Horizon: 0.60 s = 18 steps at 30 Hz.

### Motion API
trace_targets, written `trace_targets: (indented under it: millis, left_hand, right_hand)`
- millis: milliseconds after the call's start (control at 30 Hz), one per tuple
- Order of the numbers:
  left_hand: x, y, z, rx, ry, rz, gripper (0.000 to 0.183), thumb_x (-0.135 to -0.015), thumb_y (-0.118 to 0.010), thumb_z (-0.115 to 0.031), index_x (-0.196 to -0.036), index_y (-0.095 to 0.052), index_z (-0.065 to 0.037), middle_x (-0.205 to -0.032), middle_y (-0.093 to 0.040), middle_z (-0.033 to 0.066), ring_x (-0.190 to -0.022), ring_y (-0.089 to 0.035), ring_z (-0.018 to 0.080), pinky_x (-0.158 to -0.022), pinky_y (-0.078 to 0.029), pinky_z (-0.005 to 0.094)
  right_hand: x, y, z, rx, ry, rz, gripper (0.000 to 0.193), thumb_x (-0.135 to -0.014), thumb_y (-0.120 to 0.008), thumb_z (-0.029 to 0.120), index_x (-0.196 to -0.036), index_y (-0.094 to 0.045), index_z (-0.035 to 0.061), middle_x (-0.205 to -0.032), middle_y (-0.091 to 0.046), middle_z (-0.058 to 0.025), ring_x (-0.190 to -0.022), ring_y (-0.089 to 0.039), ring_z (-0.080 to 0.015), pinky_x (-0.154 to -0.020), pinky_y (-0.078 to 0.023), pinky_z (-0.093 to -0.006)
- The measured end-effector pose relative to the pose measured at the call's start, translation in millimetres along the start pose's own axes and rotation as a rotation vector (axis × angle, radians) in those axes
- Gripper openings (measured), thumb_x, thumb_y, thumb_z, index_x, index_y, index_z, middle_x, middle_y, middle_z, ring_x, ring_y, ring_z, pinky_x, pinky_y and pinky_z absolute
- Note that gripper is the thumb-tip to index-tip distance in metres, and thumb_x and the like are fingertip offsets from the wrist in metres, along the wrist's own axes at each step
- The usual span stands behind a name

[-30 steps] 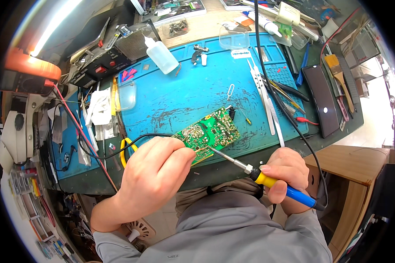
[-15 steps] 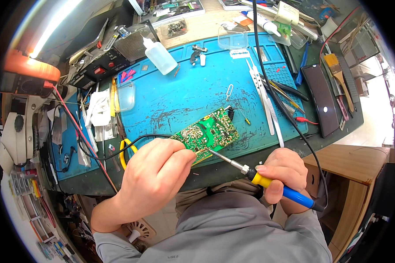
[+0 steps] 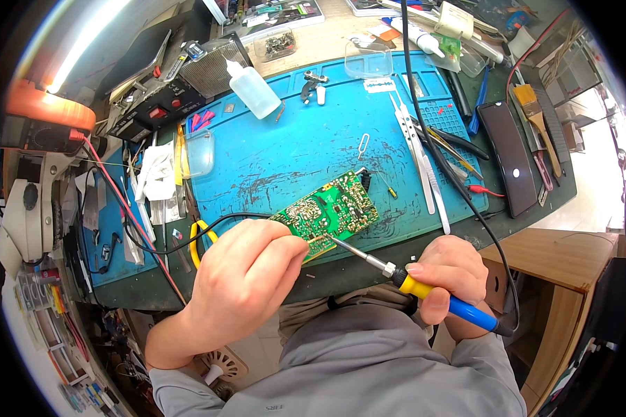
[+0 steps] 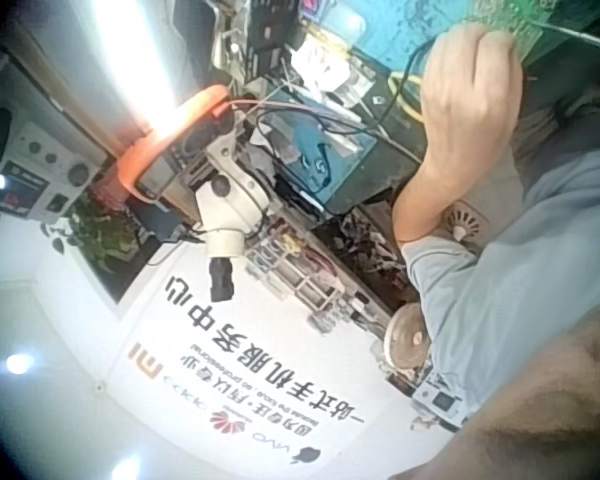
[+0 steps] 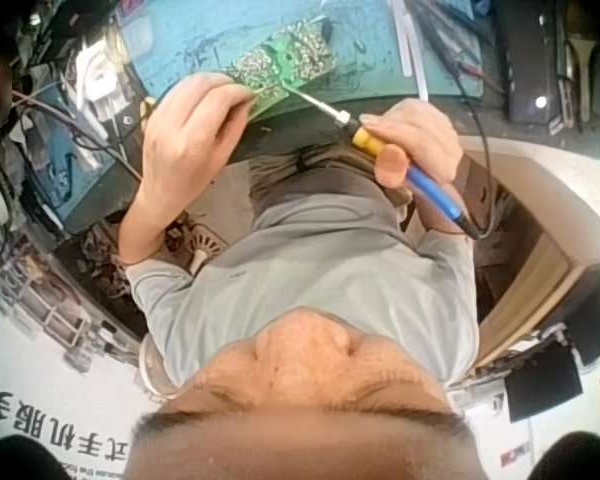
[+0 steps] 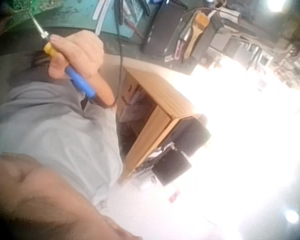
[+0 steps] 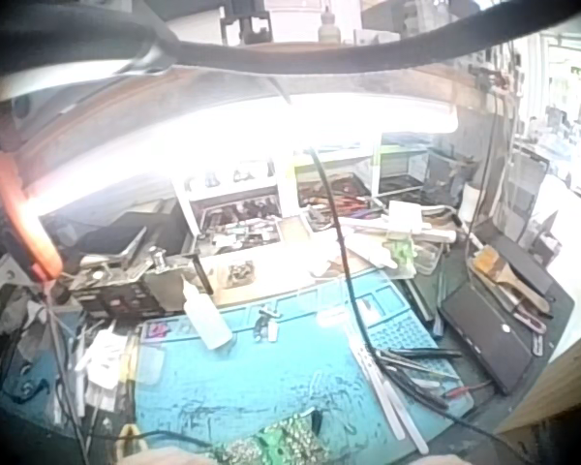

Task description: The person uses a soldering iron to apply heat to various points on a green circuit board. They flip the board over to inspect the underside and continue soldering. The person also uses pliers to trim excess wire leads and manipulates a small electronic component before placing it on the board.

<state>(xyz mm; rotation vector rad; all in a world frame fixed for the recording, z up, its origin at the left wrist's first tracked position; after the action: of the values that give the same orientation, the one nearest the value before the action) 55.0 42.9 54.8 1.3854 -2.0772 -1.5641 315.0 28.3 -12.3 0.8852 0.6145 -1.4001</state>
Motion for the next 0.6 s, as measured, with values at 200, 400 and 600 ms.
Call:
trace_targets:
  millis: [200, 400, 600]
  left_hand:
    - [0.3, -0.4, 0.4, 0.001, 0.003, 0.007, 0.023, -0.077, -0.081, 0.003, -0.096, -0.069, 0.000, -0.092, -0.066, 0.0115, -0.081, -0.067, 0.0300, -0.069, -0.054, 0.0391]
    - [0.7, -0.8, 0.9, 0.006, 0.006, 0.007, 0.023, -0.077, -0.081, 0.003, -0.096, -0.069, 0.000, -0.092, -0.066, 0.0113, -0.081, -0.067, 0.0299, -0.069, -0.054, 0.0392]
    - [0.5, -0.1, 0.6, 0.015, 0.005, 0.012, 0.024, -0.076, -0.081, 0.004, -0.097, -0.069, 0.000, -0.092, -0.066, 0.0113, -0.081, -0.067, 0.0299, -0.069, -0.054, 0.0391]
  right_hand:
    - [-1.2, 0.1, -0.1, 0.007, -0.001, 0.017, 0.022, -0.093, -0.063, 0.014, -0.092, -0.076, -0.0035, -0.064, -0.067, -0.0044, -0.048, -0.060, -0.0140, -0.044, -0.045, -0.0264]
    - [-2.2, 3.2, 1.6, 0.026, -0.052, 0.042, 0.018, -0.089, -0.064, 0.011, -0.091, -0.076, -0.0034, -0.064, -0.067, -0.0057, -0.047, -0.060, -0.0153, -0.045, -0.046, -0.0268]
    - [-3.9, 5.2, 2.8, 0.041, -0.096, 0.060, 0.016, -0.089, -0.065, 0.010, -0.090, -0.075, -0.0026, -0.064, -0.068, -0.0056, -0.047, -0.061, -0.0159, -0.045, -0.046, -0.0269]
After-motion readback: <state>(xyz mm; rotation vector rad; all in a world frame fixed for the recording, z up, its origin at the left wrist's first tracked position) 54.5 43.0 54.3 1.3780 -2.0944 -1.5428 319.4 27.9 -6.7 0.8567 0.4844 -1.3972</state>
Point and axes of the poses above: each hand's wrist, its own x-axis away from the middle knuckle, its own y-axis out of the back of the hand, z = x × y, the point moved 2 cm from there along -x, towards the middle knuckle
